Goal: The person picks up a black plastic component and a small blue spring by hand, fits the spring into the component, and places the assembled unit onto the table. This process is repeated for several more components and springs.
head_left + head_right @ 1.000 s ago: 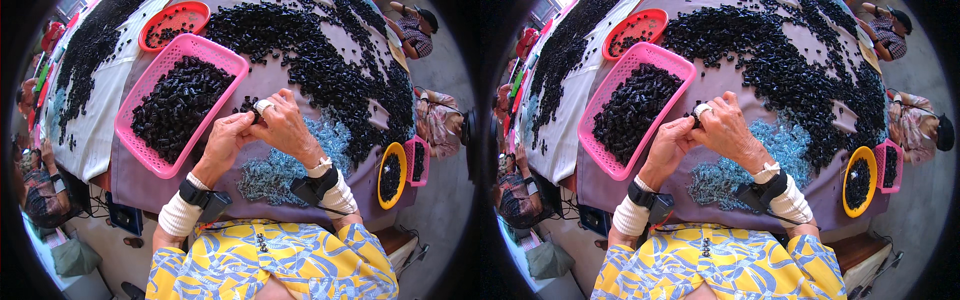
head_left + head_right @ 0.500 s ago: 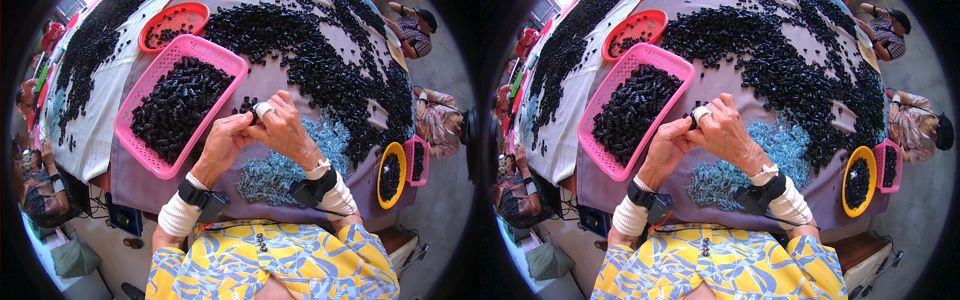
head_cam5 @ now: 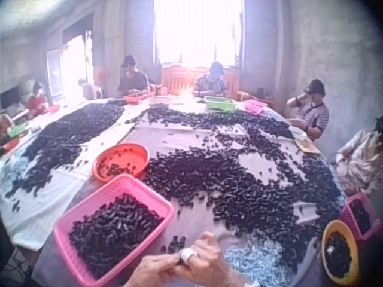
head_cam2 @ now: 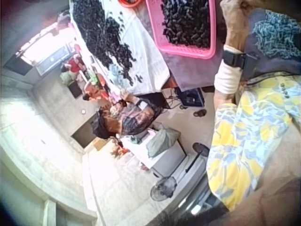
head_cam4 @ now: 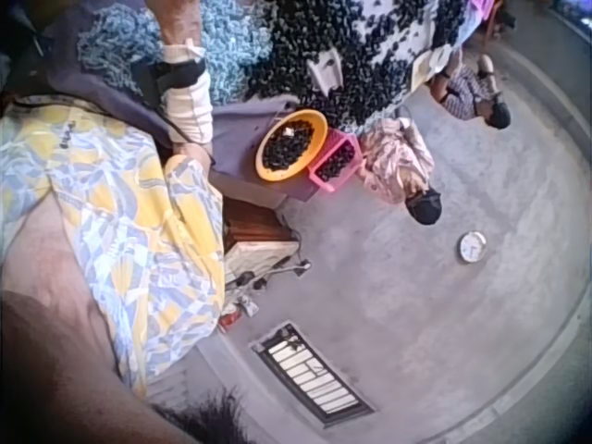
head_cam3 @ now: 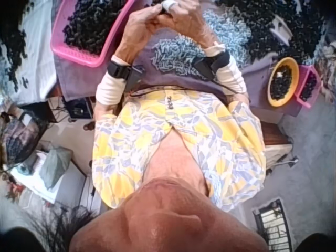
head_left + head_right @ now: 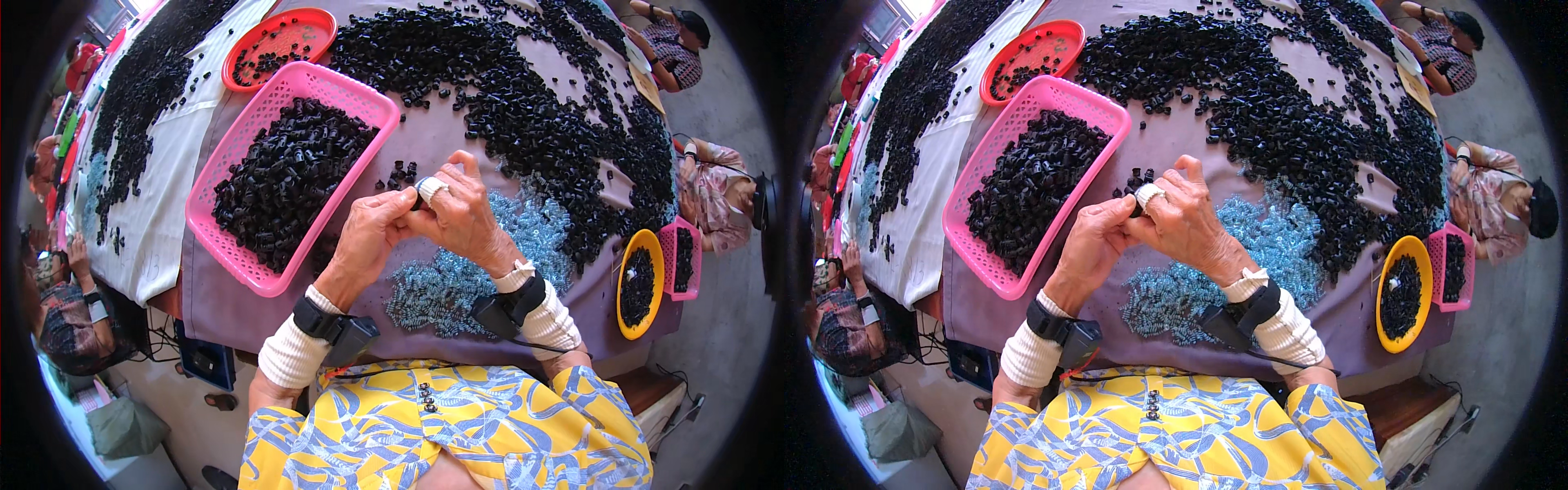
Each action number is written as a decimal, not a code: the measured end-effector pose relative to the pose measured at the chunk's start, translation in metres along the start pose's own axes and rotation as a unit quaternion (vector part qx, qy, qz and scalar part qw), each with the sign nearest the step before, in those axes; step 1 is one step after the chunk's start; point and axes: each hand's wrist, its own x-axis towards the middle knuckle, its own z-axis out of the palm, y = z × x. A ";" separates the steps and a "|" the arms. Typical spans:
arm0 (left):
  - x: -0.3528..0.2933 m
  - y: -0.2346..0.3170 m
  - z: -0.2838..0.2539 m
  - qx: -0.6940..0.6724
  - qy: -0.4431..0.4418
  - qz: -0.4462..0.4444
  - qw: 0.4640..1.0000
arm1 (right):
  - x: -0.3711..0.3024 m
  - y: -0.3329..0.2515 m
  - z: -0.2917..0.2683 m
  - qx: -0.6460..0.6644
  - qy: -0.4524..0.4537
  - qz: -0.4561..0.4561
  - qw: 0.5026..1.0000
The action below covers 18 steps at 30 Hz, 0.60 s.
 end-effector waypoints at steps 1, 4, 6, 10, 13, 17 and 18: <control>0.000 0.001 0.002 0.004 0.004 -0.003 1.000 | 0.001 0.001 -0.002 -0.011 0.005 -0.003 1.000; 0.003 -0.001 -0.013 -0.011 -0.035 0.007 0.999 | 0.006 -0.002 -0.005 -0.014 0.006 -0.003 1.000; -0.001 0.005 -0.002 0.012 -0.003 0.001 1.000 | 0.005 0.001 -0.006 -0.011 0.001 0.005 1.000; -0.003 0.004 -0.003 0.050 0.019 -0.005 0.999 | 0.004 0.005 -0.004 -0.005 0.000 0.000 1.000; -0.004 0.005 -0.002 0.037 0.046 -0.013 0.998 | 0.002 0.005 -0.004 0.003 -0.012 -0.001 1.000; -0.004 0.004 -0.004 0.017 0.026 -0.010 0.999 | 0.004 0.004 -0.002 0.007 -0.011 -0.009 1.000; -0.006 0.005 -0.002 0.045 0.024 -0.008 0.999 | 0.005 0.003 -0.003 0.008 -0.012 -0.012 1.000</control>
